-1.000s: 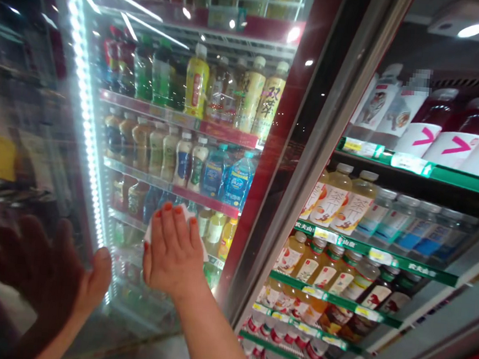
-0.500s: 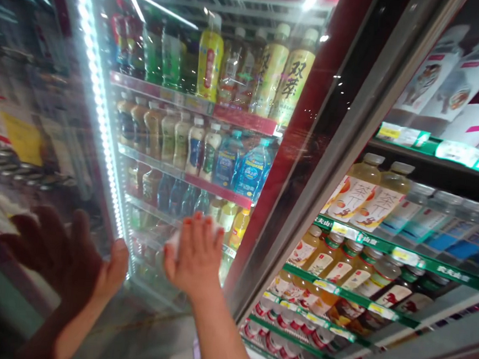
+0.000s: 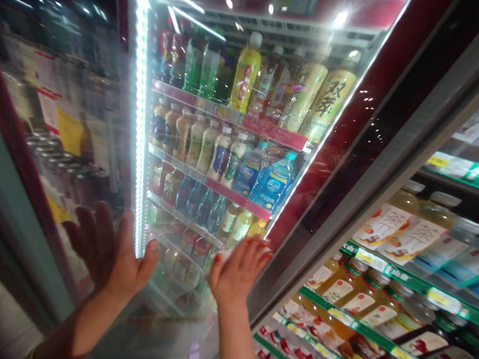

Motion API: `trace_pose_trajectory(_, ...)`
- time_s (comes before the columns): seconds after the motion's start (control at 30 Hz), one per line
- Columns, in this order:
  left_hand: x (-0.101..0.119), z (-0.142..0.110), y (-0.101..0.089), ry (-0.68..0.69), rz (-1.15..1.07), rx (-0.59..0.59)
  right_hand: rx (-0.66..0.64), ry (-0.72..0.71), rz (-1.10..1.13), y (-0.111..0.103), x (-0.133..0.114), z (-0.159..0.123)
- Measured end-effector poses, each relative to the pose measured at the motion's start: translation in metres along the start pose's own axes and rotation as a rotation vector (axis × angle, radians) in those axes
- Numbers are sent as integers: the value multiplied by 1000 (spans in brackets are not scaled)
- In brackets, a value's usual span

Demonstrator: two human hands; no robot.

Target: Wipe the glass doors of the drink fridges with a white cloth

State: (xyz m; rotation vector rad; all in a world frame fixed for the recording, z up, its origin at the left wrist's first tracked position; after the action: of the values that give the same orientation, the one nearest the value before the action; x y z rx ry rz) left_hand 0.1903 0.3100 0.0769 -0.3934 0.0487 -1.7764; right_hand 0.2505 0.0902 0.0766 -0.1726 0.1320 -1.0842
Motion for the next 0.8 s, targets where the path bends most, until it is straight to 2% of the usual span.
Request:
trace_pose_trajectory(0.07, 9, 7, -1, 73, 73, 65, 70, 249, -33, -5, 32, 14)
trace_pose_trajectory(0.13, 16, 13, -3, 109, 148, 114, 108, 350, -23, -4, 30, 33)
trace_pose_trajectory(0.2, 17, 15, -7, 95, 161, 116, 78, 236, 16, 2, 0, 41)
trace_pose_trajectory(0.27, 9, 11, -13, 68, 151, 73, 0, -5, 65, 8, -32, 31)
trace_pose_trajectory(0.33, -5, 4, -19, 69, 154, 19, -50, -199, 73, 11, -38, 9)
trace_pose_trajectory(0.37, -14, -1, -21, 79, 167, -7, -60, -227, 55, 10, -29, -1)
trace_pose_trajectory(0.43, -29, -13, -22, 127, 183, -17, -34, -96, 8, 5, 8, -9)
trace_pose_trajectory(0.5, -40, -24, -19, 135, 165, 5, 60, 156, -14, -2, 41, 2)
trace_pose_trajectory(0.57, -45, -33, -15, 103, 144, 27, 109, 309, -4, -5, 43, 22)
trace_pose_trajectory(0.6, -45, -36, -13, 82, 146, 35, 103, 295, 6, -4, 30, 31)
trace_pose_trajectory(0.63, -45, -39, -12, 65, 158, 35, 75, 206, 23, -2, 11, 37)
trace_pose_trajectory(0.73, -45, -45, -12, 70, 202, 32, -10, -263, 89, 1, -43, 31)
trace_pose_trajectory(0.77, -46, -46, -12, 70, 213, 28, -8, -380, 105, 0, -48, 24)
trace_pose_trajectory(0.8, -46, -47, -12, 76, 222, 23, -5, -424, 105, -2, -44, 18)
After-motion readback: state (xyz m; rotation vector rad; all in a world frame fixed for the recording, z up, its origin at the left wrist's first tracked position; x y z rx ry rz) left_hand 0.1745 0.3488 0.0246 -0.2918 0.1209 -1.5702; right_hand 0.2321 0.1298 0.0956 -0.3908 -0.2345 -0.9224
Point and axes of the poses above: each hand's wrist, its own z-axis towards the middle knuckle, its own y-axis out of the palm, x = y × z, the point moved 3 cm from there along z, towards the middle knuckle, and after that the axes turned 2 degrees about -x, right-handed, at the moved point
